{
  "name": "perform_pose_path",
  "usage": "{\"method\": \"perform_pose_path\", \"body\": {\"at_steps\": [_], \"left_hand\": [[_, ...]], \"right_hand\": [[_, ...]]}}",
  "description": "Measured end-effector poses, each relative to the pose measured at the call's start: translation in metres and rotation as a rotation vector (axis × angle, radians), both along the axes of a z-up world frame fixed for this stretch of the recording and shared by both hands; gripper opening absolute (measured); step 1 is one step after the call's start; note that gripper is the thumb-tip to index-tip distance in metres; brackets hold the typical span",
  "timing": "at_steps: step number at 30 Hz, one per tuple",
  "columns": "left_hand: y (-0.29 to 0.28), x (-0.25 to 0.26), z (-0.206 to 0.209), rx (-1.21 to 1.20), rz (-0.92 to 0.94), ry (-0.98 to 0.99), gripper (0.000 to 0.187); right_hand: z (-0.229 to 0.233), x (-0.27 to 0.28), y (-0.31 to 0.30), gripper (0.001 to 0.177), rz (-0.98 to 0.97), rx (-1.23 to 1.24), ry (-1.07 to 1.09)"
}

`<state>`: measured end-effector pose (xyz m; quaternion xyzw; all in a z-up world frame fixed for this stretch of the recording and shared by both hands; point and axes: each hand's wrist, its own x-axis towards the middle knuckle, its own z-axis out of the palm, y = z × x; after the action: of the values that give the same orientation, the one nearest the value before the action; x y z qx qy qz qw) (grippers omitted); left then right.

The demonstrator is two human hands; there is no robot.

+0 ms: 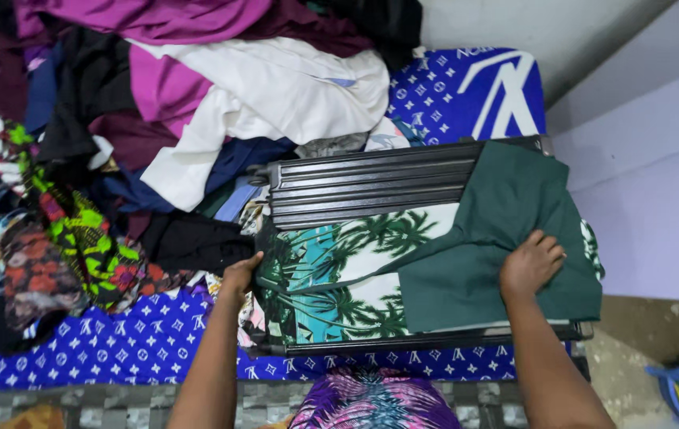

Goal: The person picks up various articles of clothing from a pile on a bed, folds each item by hand, and places them into a black suitcase, eventually folding and holding a white shirt with a green collar.

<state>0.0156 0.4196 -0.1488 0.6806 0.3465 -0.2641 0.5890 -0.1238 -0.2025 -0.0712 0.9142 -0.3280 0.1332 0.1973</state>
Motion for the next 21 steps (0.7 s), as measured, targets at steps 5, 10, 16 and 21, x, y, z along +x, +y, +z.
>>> {"method": "perform_pose_path", "body": {"at_steps": [5,10,16,21], "left_hand": [[0.016,-0.001,0.012,-0.46,0.159,-0.087,0.025],[0.045,-0.034,-0.006,-0.602,0.18,-0.087,0.021],[0.055,-0.048,-0.008,-0.629,-0.064,0.247,0.044],[0.024,-0.006,0.025,-0.622,0.053,0.228,0.059]], "right_hand": [[-0.003,0.006,0.002,0.021,-0.078,0.141,-0.132],[-0.008,-0.001,0.002,0.018,-0.048,0.159,-0.144],[-0.002,-0.001,0.004,0.029,-0.043,0.171,-0.117],[-0.014,-0.004,-0.007,0.023,-0.042,0.15,-0.107]]}}
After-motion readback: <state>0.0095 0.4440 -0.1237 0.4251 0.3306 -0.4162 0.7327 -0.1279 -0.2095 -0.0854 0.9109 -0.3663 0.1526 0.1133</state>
